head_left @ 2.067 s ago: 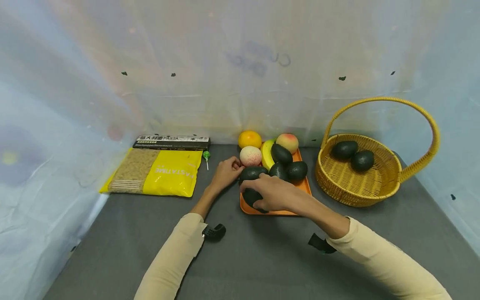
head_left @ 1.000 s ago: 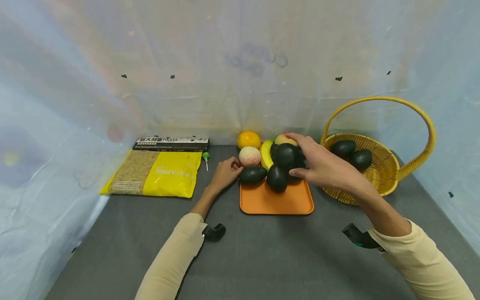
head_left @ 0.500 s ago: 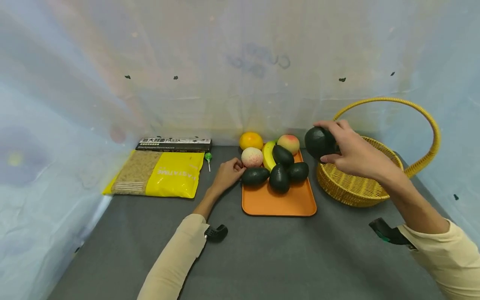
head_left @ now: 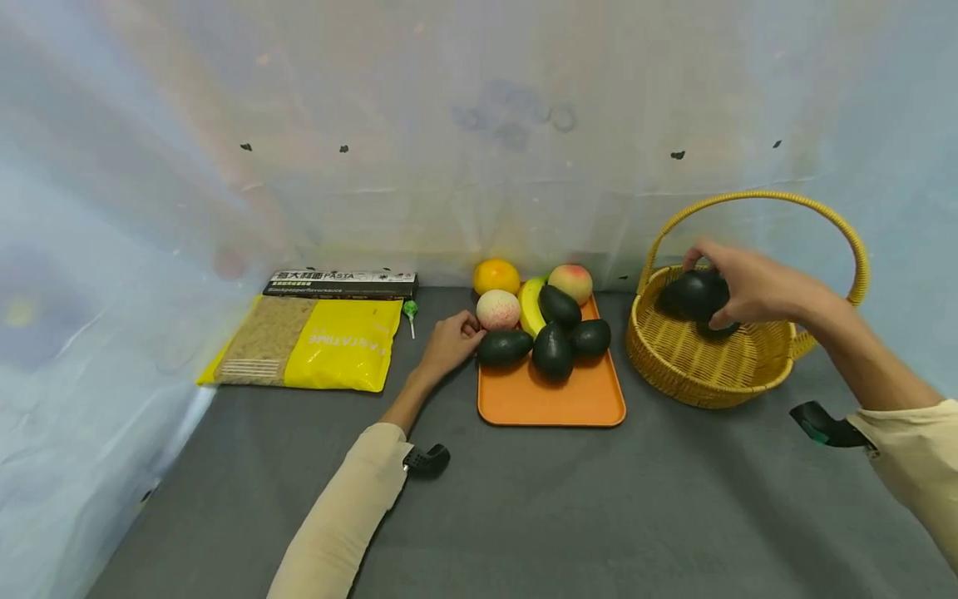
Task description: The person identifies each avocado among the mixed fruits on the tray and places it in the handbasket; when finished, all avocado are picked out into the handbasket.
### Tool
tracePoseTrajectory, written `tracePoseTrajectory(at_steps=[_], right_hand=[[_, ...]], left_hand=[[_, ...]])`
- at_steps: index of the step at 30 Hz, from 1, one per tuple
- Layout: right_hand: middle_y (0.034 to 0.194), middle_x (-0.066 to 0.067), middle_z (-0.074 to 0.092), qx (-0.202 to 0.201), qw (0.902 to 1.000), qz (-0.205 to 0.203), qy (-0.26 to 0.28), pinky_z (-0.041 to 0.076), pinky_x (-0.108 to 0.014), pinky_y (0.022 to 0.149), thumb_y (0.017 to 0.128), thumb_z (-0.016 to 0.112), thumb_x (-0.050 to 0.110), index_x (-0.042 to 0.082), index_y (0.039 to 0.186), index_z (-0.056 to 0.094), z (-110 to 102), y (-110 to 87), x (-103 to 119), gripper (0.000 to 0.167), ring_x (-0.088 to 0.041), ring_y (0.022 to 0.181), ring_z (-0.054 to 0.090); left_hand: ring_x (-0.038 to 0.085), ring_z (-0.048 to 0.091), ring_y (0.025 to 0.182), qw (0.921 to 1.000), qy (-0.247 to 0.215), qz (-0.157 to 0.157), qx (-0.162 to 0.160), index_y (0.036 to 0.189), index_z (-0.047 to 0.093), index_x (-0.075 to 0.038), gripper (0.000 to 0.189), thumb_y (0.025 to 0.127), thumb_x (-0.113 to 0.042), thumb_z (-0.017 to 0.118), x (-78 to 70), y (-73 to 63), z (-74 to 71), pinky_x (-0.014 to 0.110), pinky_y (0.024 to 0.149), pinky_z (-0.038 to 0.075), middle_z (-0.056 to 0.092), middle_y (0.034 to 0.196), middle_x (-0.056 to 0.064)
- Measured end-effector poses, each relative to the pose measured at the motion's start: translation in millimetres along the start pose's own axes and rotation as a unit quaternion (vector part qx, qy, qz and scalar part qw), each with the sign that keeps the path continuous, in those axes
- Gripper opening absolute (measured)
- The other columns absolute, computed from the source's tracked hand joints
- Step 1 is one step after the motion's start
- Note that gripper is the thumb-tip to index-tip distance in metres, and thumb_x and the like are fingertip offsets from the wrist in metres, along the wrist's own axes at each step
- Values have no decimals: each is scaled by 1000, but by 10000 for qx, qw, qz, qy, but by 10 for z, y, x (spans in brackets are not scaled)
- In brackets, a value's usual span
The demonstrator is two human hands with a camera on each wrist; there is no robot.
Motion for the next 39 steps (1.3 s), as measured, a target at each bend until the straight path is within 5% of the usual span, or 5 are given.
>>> tracePoseTrajectory(at_steps=[7, 16, 23, 33, 39], right_hand=[[125, -35, 55, 634, 9968, 460, -125, 53, -47, 74, 72, 91, 2, -6, 132, 46, 128, 22, -535, 76, -40, 100, 60], [111, -26, 55, 1388, 9885, 439, -418, 34, -32, 54, 67, 65, -26, 1, 130, 49, 311, 80, -887, 70, -21, 67, 39], [101, -23, 48, 1235, 9880, 96, -918, 33, -34, 57, 71, 52, -38, 6, 118, 53, 584, -20, -1059, 64, -25, 74, 39], [111, -29, 47, 1036, 9874, 355, -1140, 41, -48, 71, 74, 90, 5, 9, 111, 62, 699, -149, -1036, 46, -34, 88, 44], [99, -21, 49, 793, 9892, 412, -1160, 42, -43, 70, 78, 90, 11, 6, 96, 54, 684, -136, -1031, 40, -28, 83, 46]], left_hand=[[19, 73, 71, 10000, -42, 5, 76, 105, 70, -3, 20, 98, -22, 71, 29, -18, -3, 38, 77, 61, 77, 89, 13], [22, 73, 72, 10000, -48, -65, -7, 106, 71, -3, 21, 98, -22, 71, 20, -16, -47, 40, 78, 61, 77, 90, 14], [21, 74, 73, 9999, -30, -88, 45, 106, 71, -4, 21, 98, -23, 72, 0, -13, -21, 41, 80, 61, 78, 90, 13], [20, 73, 71, 10000, -57, -66, 7, 104, 70, -3, 20, 97, -21, 73, 30, -32, -8, 37, 76, 61, 77, 89, 14], [19, 73, 72, 9999, -11, -133, 75, 105, 70, -4, 20, 97, -23, 72, 16, -4, -21, 37, 77, 60, 78, 90, 12]])
Point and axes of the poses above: each hand's wrist, its own y-axis towards the middle knuckle, its own z-axis out of the palm, x = y × z, the point moved 2 cm from there along y, towards the middle knuckle
